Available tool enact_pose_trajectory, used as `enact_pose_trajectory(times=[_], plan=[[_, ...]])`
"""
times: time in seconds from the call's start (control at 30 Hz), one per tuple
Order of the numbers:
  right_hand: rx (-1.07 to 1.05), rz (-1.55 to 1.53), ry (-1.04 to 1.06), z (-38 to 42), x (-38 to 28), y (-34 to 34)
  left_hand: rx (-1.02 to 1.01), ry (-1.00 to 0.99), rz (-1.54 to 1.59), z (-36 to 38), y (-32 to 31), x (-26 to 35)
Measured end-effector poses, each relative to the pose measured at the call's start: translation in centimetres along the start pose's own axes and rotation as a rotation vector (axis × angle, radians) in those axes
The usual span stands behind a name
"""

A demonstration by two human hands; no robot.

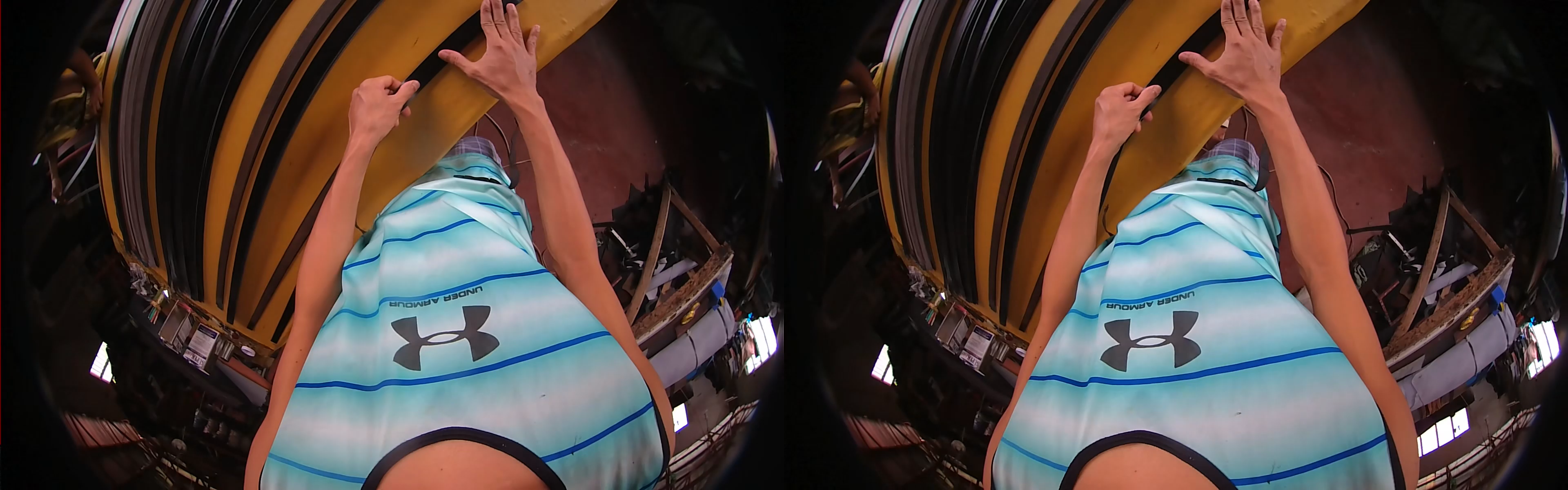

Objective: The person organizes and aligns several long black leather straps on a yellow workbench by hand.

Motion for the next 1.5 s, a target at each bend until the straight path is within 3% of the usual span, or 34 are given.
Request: enact_pose_trajectory(times=[1.3,1.37,1.5], plan=[[-0.021,0.039,0.014,-0.1,-0.6,-0.4,0.034,0.046,-0.072,0.0,0.4,-0.7],[0.208,0.040,0.116,0.4,-0.9,0.1,0.035,0.059,-0.065,-0.1,0.6,-0.8],[0.118,0.061,0.090,0.5,0.8,-1.2,0.039,0.078,-0.049,0.2,0.5,-1.2]])
Point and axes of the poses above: each hand's wrist, its own z-axis away from the middle knuckle, its own y-axis out of the back of the hand, x = y × z, the point moved 10 cm from there along -z, towards the middle knuckle, and after that the axes turned 15 degrees about y, right-handed, at the moved point
